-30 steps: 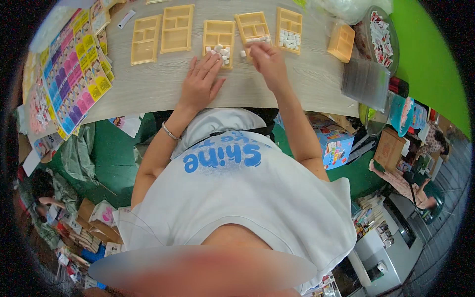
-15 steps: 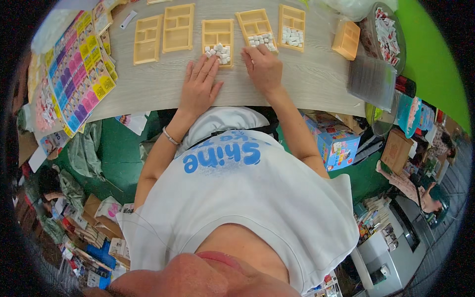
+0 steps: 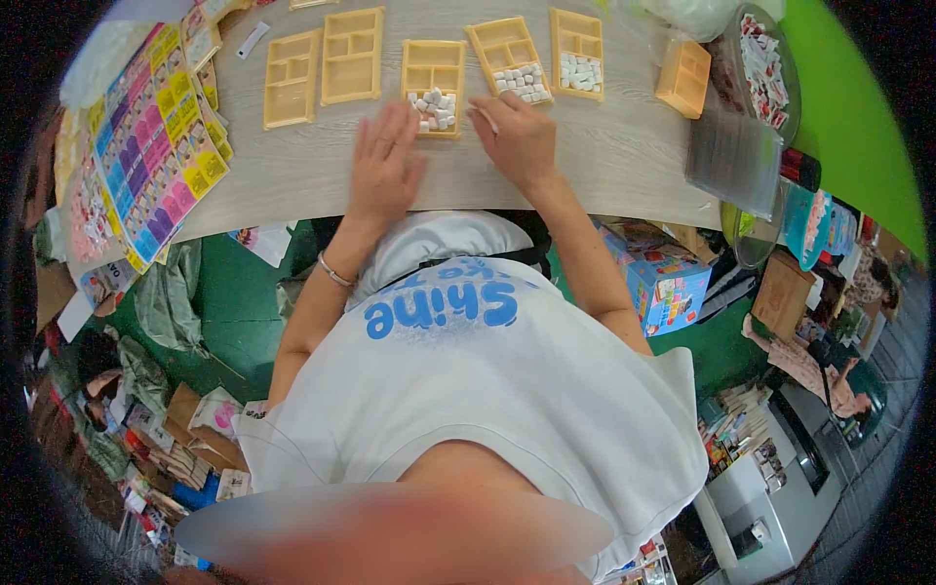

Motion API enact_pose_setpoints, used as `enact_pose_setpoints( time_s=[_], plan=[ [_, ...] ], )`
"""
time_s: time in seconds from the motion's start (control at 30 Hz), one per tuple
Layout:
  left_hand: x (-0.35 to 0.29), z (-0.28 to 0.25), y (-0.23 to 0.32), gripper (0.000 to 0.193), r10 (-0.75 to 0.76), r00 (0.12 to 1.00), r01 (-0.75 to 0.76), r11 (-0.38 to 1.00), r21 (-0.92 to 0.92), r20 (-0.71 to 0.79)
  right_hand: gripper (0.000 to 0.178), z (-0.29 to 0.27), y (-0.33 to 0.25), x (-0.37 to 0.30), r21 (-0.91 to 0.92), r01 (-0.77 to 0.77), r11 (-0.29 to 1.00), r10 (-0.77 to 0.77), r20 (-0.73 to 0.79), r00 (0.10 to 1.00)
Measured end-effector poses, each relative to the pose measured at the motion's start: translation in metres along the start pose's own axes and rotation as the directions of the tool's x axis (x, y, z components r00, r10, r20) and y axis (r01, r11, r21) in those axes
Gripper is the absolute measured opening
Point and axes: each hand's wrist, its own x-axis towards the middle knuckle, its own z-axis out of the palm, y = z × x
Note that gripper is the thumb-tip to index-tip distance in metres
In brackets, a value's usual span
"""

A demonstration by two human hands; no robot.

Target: Placing small white parts into yellow plastic trays and applying labels on top.

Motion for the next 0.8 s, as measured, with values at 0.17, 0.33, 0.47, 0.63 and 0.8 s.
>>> enact_pose_setpoints(
  time_s=[0.17,0.33,0.47,0.63,0.8],
  plan=[
    [0.036,-0.009,-0.03,0.056,0.062,0.996,-0.071,0.981,0.18,0.057,0.02,0.015,-0.032,0.01,0.107,0.147,0.983,-0.155,0.074,0.985],
    [0.037,0.001,-0.032,0.058,0.112,0.981,-0.154,0.949,0.274,0.16,0.018,0.019,-0.035,0.01,0.096,0.129,0.987,-0.137,0.085,0.987],
    [0.033,0.003,-0.027,0.065,0.055,0.992,-0.088,0.952,0.292,0.118,0.016,0.016,-0.029,0.01,0.134,0.085,0.987,-0.095,0.077,0.992],
    [0.027,-0.009,-0.018,0.061,0.083,0.996,-0.085,0.975,0.207,0.018,0.016,0.015,-0.021,0.033,0.066,0.048,0.997,-0.047,-0.027,0.999],
    [0.013,0.005,-0.027,0.045,0.219,0.975,-0.214,0.965,0.155,-0.021,0.018,0.028,-0.021,0.042,0.001,0.114,0.994,-0.113,0.098,0.989]
  ],
)
